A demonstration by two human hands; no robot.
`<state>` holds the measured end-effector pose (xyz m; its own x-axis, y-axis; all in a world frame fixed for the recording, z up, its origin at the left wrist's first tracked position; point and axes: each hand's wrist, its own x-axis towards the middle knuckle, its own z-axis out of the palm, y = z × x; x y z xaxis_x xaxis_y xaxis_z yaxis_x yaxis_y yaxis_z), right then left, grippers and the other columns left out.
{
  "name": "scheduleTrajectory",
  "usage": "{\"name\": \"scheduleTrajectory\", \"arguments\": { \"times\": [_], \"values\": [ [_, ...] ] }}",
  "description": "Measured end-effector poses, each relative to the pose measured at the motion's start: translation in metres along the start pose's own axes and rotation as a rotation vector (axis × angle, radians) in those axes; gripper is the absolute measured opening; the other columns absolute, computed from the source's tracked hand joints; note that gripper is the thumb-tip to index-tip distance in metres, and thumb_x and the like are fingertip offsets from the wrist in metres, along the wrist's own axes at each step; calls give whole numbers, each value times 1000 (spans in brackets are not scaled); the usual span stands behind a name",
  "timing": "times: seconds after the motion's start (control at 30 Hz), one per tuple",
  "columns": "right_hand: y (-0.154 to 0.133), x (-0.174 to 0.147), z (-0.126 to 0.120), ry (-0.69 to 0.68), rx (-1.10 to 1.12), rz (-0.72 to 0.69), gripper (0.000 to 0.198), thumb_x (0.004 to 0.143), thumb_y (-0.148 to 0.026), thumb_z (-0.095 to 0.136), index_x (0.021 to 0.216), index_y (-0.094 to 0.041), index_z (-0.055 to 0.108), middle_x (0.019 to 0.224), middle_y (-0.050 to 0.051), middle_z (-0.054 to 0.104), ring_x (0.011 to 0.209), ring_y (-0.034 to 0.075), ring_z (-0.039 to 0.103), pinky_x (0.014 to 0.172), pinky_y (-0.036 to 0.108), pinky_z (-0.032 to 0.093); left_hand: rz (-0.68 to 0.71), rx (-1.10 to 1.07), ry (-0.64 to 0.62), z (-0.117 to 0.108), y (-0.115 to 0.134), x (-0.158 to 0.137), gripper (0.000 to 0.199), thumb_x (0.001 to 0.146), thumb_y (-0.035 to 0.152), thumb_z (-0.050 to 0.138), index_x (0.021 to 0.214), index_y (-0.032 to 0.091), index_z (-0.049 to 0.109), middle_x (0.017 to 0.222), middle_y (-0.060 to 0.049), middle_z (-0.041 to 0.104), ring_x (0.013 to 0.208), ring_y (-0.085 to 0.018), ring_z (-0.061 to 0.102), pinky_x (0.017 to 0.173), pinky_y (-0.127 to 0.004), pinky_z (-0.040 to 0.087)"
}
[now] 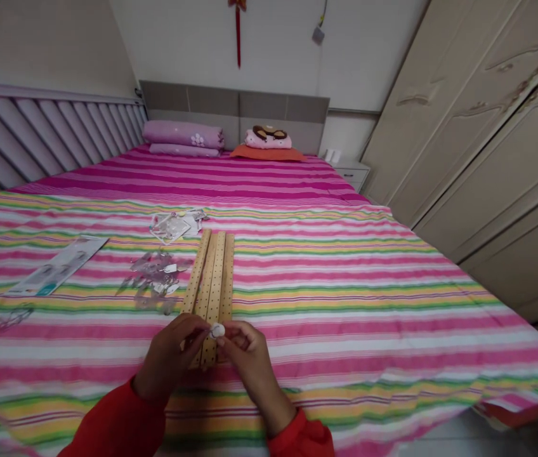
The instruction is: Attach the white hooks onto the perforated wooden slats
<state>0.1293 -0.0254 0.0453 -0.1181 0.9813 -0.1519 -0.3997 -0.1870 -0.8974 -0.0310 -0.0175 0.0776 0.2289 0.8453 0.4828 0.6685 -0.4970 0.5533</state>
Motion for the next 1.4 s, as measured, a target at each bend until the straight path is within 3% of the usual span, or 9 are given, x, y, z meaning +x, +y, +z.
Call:
{"name": "scheduleTrajectory", "arguments": {
  "times": [0.3,0.47,0.57,0.7,0.87,0.97,1.2,1.3,1.4],
  "values": [
    [4,11,-6,63,-17,-27,36,58,-42,82,79,-16,67,63,1,68,51,13,60,52,26,49,-363,-202,16,22,8,-25,8,73,27,62,78,22,65,68,2,70,60,-12,66,56,-21,53],
    [7,13,-9,60,-82,-12,32,60,-41,80,78,-17,70,60,0,66,50,12,57,51,25,46,-403,-202,12,26,9,-32,11,74,30,65,83,23,64,71,4,71,64,-13,67,59,-22,53],
    [5,9,-7,12,-62,12,34,58,-40,81,83,-18,72,61,-1,67,50,12,58,53,26,47,-318,-134,26,23,8,-30,8,78,30,61,80,23,64,71,3,70,64,-12,65,60,-22,52],
    [2,0,-6,-24,30,101,39,59,-38,82,90,-17,72,61,0,68,54,15,62,59,29,50,-45,-12,-3,12,9,-20,17,85,25,51,75,22,64,75,0,69,72,-12,64,67,-22,51],
    [-1,-9,-9,-6,94,204,32,63,-44,79,67,-14,69,53,0,64,46,11,57,47,22,45,384,69,-171,3,23,-9,27,92,23,43,75,21,64,75,0,69,71,-11,62,66,-22,49],
    [-3,-12,-12,-21,42,250,32,62,-44,80,66,-15,67,52,-1,62,43,10,54,42,20,41,508,72,-199,6,32,-11,22,91,20,46,78,20,63,73,1,69,71,-11,62,66,-23,48],
    [-7,-14,-16,-159,-134,270,29,61,-39,80,76,-15,75,56,1,66,44,10,53,45,21,41,498,117,-275,6,35,-22,21,92,25,45,82,23,64,75,0,69,81,-13,64,72,-26,48],
    [-6,-11,-17,-99,-124,241,31,55,-37,83,75,-15,75,53,0,66,42,9,51,45,21,39,459,91,-234,3,32,-25,20,92,24,45,86,24,64,80,-1,70,83,-13,64,74,-27,49],
    [-2,-8,-16,-7,-70,168,29,52,-35,85,70,-15,74,56,1,68,46,10,55,49,23,42,359,87,-115,6,24,-33,19,90,20,46,94,24,64,92,-2,71,87,-13,64,77,-27,49]
  ]
}}
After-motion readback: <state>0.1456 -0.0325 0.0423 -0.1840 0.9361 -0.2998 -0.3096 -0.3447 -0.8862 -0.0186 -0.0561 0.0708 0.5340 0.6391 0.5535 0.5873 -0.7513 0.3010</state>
